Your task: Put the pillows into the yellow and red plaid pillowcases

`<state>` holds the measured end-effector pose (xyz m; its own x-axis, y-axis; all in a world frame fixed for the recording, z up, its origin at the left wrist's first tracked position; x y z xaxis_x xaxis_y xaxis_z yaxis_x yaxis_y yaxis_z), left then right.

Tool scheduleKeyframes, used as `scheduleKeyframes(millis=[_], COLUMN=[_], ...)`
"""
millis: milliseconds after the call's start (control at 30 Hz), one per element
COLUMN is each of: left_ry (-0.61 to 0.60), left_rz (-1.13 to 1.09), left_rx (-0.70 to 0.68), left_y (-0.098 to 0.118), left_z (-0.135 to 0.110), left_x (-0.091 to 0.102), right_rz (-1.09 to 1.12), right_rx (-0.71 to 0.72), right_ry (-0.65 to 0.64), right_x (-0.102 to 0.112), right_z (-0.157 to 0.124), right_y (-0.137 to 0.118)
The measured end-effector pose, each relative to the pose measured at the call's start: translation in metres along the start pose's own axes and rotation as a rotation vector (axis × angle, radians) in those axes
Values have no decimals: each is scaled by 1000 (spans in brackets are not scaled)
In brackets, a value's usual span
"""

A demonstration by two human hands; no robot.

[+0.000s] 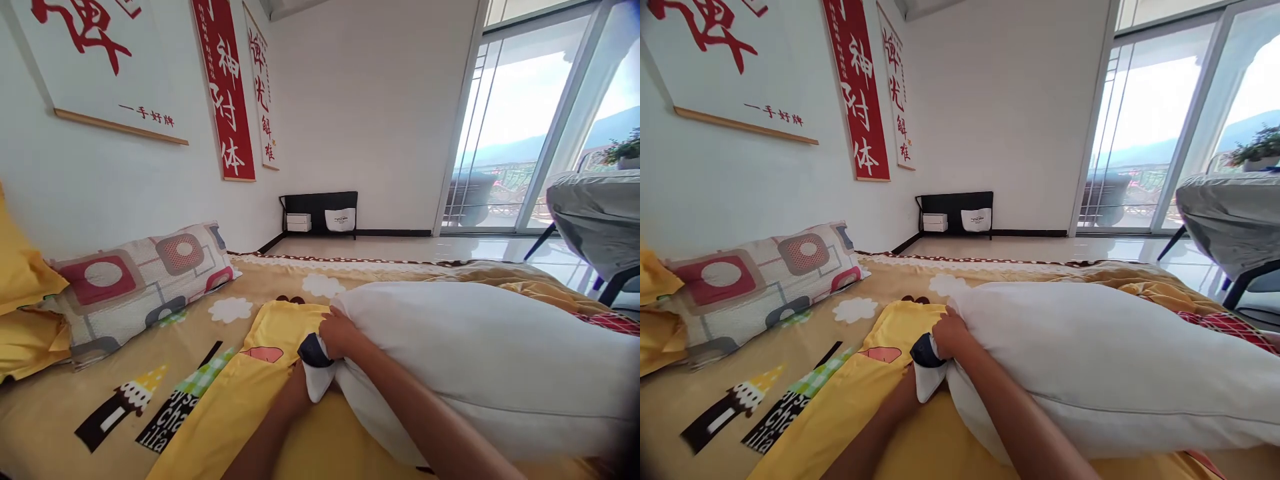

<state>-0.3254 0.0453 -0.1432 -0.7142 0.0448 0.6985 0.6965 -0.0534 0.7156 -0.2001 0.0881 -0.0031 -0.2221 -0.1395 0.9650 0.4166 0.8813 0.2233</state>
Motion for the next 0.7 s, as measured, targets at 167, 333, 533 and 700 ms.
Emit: scheduleKeyframes(millis=[167,333,533,700], left_ry=[3,-44,-115,-263], left_rz=[230,268,301,261], left_rx=[-30,10,72,71], left_y=[8,15,26,48], left_z=[-2,-8,-7,17], left_x=[3,5,7,12], right_rz=[-46,-265,-576,-220], right_rx=[-36,-544,-763,-522], right_ry=[60,373,865,298], right_x=[61,156,208,160], right_z=[-47,-161,-258,-203], right_y=[17,59,88,79])
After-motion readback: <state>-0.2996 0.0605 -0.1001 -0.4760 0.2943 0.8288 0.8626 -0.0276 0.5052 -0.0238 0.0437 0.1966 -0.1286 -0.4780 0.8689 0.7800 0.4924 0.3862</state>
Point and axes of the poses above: each hand's wrist, its own z-axis towards the middle knuckle, its own x-axis out of the back of the hand, y = z × x, the point moved 1 cm from there along z, towards the middle knuckle, and after that the axes turned 15 degrees about x, right-handed, at the moved point
